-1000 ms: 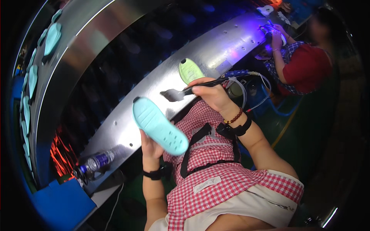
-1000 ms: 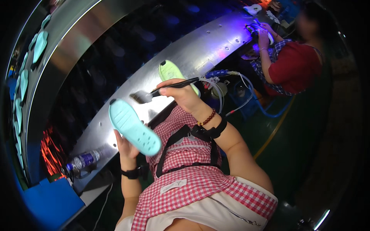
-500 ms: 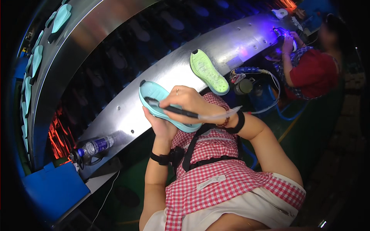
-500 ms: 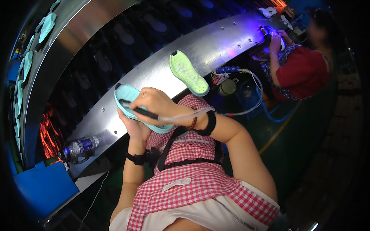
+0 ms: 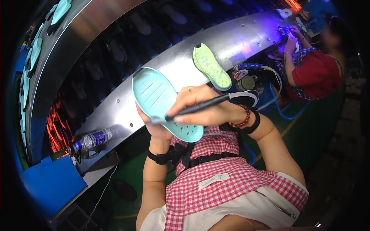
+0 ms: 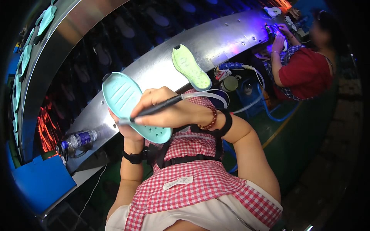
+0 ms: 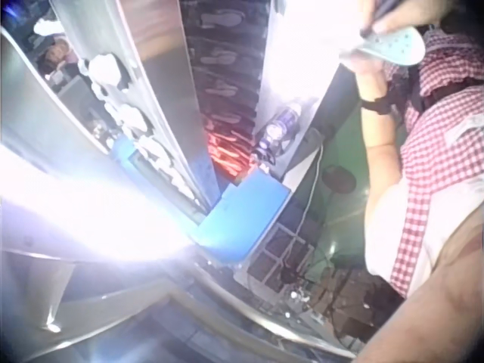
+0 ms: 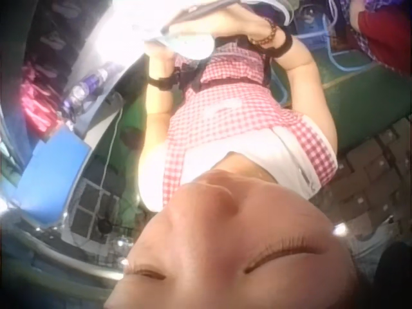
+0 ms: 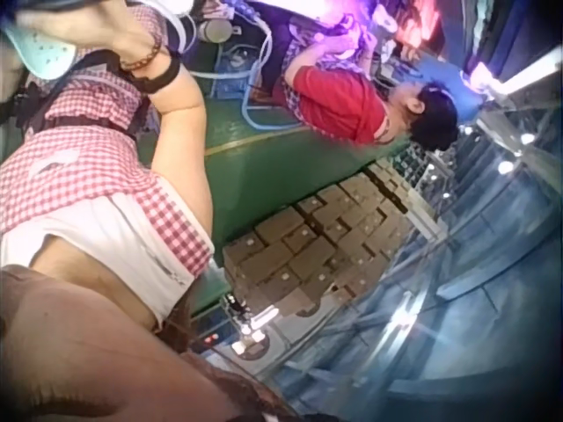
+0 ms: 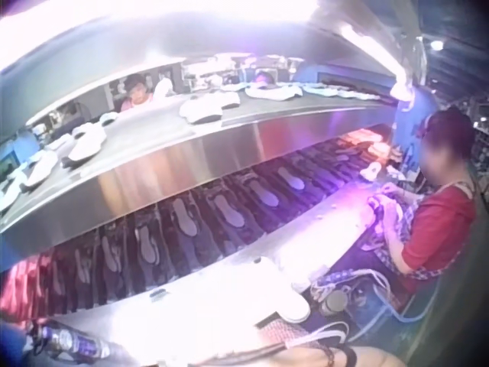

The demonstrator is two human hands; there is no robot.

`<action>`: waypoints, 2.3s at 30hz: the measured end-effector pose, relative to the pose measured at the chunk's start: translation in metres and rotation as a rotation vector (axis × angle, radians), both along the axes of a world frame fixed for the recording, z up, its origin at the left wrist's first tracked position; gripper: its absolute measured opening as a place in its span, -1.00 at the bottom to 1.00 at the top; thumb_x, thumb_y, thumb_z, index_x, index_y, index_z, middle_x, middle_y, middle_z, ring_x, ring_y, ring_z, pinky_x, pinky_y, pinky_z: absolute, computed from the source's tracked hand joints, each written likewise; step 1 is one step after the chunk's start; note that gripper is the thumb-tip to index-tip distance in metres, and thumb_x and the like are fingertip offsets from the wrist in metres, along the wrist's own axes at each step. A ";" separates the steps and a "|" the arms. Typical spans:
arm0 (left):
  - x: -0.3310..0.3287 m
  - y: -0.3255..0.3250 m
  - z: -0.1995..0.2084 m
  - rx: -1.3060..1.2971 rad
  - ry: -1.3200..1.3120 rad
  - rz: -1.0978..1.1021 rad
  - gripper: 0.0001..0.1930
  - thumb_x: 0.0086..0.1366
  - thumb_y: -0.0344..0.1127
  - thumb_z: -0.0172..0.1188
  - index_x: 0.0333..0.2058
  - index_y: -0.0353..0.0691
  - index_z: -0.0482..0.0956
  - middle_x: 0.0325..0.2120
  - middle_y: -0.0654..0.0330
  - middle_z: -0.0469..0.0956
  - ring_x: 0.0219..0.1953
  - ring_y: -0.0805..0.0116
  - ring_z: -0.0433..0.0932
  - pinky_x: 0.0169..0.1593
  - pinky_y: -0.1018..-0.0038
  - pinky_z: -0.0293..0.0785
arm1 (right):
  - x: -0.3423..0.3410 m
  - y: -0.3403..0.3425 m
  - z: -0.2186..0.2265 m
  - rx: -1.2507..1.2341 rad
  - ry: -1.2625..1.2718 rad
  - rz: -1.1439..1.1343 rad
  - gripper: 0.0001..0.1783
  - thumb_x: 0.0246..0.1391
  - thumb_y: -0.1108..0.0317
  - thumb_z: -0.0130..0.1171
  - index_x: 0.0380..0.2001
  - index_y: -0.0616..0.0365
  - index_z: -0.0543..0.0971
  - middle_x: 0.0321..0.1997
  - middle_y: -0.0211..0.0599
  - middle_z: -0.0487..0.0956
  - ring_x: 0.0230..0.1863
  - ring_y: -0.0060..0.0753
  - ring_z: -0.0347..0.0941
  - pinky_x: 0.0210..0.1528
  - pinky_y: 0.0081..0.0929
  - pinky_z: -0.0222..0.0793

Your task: Applying adhesive or a treatment substance to the bottom of shoe soles using a brush on an industrial conveyor line.

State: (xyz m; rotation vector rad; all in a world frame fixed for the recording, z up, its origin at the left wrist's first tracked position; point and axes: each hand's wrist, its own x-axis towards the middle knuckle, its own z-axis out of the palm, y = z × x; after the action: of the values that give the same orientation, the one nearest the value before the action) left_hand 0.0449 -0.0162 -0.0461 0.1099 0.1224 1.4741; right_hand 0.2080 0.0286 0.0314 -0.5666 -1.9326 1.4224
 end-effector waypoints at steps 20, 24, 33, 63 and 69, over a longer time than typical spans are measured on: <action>-0.022 0.022 0.034 0.060 0.449 0.438 -0.09 0.06 0.49 -0.57 0.01 -0.20 0.30 -0.37 -0.03 0.43 -0.40 0.13 0.46 -0.28 0.24 0.43 | 0.022 -0.003 -0.006 -0.043 0.198 0.083 -0.79 -0.21 0.50 0.28 -0.38 0.18 0.61 -0.35 -0.25 0.60 -0.31 -0.35 0.50 -0.16 -0.48 0.37; -0.020 0.023 0.040 0.030 0.496 0.475 -0.08 0.06 0.50 -0.57 0.04 -0.19 0.27 -0.36 -0.01 0.43 -0.39 0.13 0.46 -0.27 0.25 0.43 | 0.019 0.003 -0.010 -0.031 0.065 -0.023 -0.79 -0.21 0.52 0.28 -0.37 0.19 0.61 -0.31 -0.26 0.58 -0.27 -0.42 0.48 -0.13 -0.53 0.35; 0.012 0.012 0.060 -0.122 0.397 0.393 -0.19 0.16 0.37 -0.39 0.17 -0.18 0.11 0.02 -0.06 0.29 -0.09 0.00 0.41 -0.04 0.14 0.37 | 0.007 -0.005 -0.033 -0.833 0.586 -0.030 -0.81 -0.08 0.51 0.19 -0.31 0.28 0.56 -0.27 -0.22 0.56 -0.30 -0.53 0.48 -0.23 -0.66 0.41; -0.059 0.000 0.048 -0.035 0.861 -0.595 -0.39 0.20 -0.09 -0.05 0.09 -0.47 0.20 -0.04 -0.04 0.38 -0.02 0.26 0.40 0.05 0.45 0.29 | 0.044 0.034 0.011 -0.032 -0.049 0.484 -0.81 -0.12 0.54 0.18 -0.34 0.28 0.57 -0.22 -0.08 0.57 -0.16 -0.18 0.51 -0.13 -0.42 0.42; -0.079 -0.017 0.048 -0.186 0.808 -0.427 -0.38 0.12 -0.03 -0.04 -0.01 -0.49 0.31 -0.16 -0.04 0.46 -0.20 0.25 0.49 -0.10 0.46 0.38 | 0.049 0.035 0.016 0.112 0.065 0.259 -0.78 -0.18 0.58 0.23 -0.34 0.27 0.58 -0.25 -0.10 0.58 -0.16 -0.26 0.52 -0.12 -0.47 0.44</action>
State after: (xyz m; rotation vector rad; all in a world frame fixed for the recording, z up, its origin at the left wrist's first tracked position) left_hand -0.0340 -0.0335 0.0016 0.5442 0.8363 0.9147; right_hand 0.2574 0.0636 0.0470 -0.2207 -2.0751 1.4570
